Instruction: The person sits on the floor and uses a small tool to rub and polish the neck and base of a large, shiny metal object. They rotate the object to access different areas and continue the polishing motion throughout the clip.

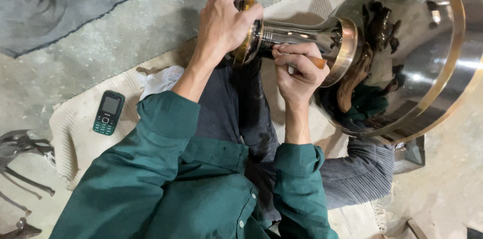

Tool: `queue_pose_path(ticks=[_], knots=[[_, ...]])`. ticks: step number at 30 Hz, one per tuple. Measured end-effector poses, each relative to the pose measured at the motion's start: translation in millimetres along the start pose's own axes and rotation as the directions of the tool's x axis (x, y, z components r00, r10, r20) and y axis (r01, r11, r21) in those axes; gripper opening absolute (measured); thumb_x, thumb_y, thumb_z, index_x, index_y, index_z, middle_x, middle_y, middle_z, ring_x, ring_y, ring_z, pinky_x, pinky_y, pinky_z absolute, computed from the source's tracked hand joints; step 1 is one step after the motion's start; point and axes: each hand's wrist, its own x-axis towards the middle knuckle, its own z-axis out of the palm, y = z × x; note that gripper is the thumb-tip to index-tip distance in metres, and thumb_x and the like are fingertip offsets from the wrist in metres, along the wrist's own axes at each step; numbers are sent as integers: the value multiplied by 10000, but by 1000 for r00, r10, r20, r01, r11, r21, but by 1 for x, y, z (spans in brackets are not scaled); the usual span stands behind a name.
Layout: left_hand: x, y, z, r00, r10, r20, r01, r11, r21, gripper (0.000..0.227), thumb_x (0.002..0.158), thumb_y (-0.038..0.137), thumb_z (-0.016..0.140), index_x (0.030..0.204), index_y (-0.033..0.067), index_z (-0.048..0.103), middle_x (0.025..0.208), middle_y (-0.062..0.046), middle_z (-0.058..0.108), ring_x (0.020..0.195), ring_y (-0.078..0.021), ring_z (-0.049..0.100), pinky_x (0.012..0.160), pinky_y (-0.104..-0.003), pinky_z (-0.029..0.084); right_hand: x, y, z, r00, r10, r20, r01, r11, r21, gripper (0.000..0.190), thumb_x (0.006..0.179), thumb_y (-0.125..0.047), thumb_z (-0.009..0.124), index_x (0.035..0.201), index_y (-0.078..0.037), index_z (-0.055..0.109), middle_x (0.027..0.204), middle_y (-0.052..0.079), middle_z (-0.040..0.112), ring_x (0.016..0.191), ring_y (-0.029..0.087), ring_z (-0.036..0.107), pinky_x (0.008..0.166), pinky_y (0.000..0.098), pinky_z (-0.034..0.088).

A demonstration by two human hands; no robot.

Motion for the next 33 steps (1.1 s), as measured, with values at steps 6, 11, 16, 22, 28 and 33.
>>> queue_pose_path(ticks=[6, 11, 16, 22, 28, 33], knots=[[-6, -20, -2, 987, 159, 24, -149, 959, -240, 731, 777, 613, 617, 1225, 40, 699, 932, -147, 727, 787, -275, 711, 687, -431, 567, -12, -48, -43, 963, 65, -261, -130, 962, -240, 161, 841, 87, 830, 951, 17, 736, 1053, 137, 690, 970, 205, 677, 826, 290, 589], [-21, -29, -6, 916, 389, -101, -400, 857, -324, 946, 828, 726, 625, 1396, -29, 575, 1089, -171, 709, 996, -280, 731, 860, -397, 611, -55, -74, -132, 759, 161, -631, -308, 942, -130, 157, 929, -126, 804, 1006, -43, 695, 895, 92, 709, 685, 129, 696, 575, 237, 580], [-21, -30, -7, 871, 471, -140, -491, 816, -306, 979, 869, 743, 640, 1437, -50, 554, 1203, -208, 703, 1095, -308, 728, 946, -411, 608, -104, -40, -193, 731, 520, -441, -506, 847, 160, 501, 1158, -284, 760, 753, -24, 621, 694, 52, 599, 515, 96, 534, 493, 210, 406], [-23, -18, -20, 931, 358, -67, -363, 895, -258, 967, 784, 725, 612, 1387, -32, 591, 1105, -204, 723, 976, -311, 737, 853, -419, 600, -87, -48, -207, 756, 462, -463, -541, 840, -44, 614, 1184, -237, 790, 653, -4, 586, 561, 7, 491, 488, 54, 382, 575, 192, 321], [-22, -1, -28, 980, 197, 3, -196, 974, -112, 850, 778, 591, 669, 1350, -36, 620, 1140, -211, 716, 1019, -315, 715, 909, -429, 566, 36, -78, -207, 762, 467, -448, -642, 635, -430, 225, 1036, -157, 757, 862, -26, 702, 612, -18, 551, 513, 74, 463, 510, 203, 327], [-30, 4, -22, 929, 339, -150, -353, 932, -77, 734, 798, 432, 716, 1348, -44, 614, 1203, -226, 684, 1088, -350, 680, 983, -434, 536, 43, -96, -174, 890, 155, -428, -303, 904, -302, 312, 1052, 6, 754, 1346, 55, 660, 1076, 119, 741, 861, 163, 708, 780, 257, 587]])
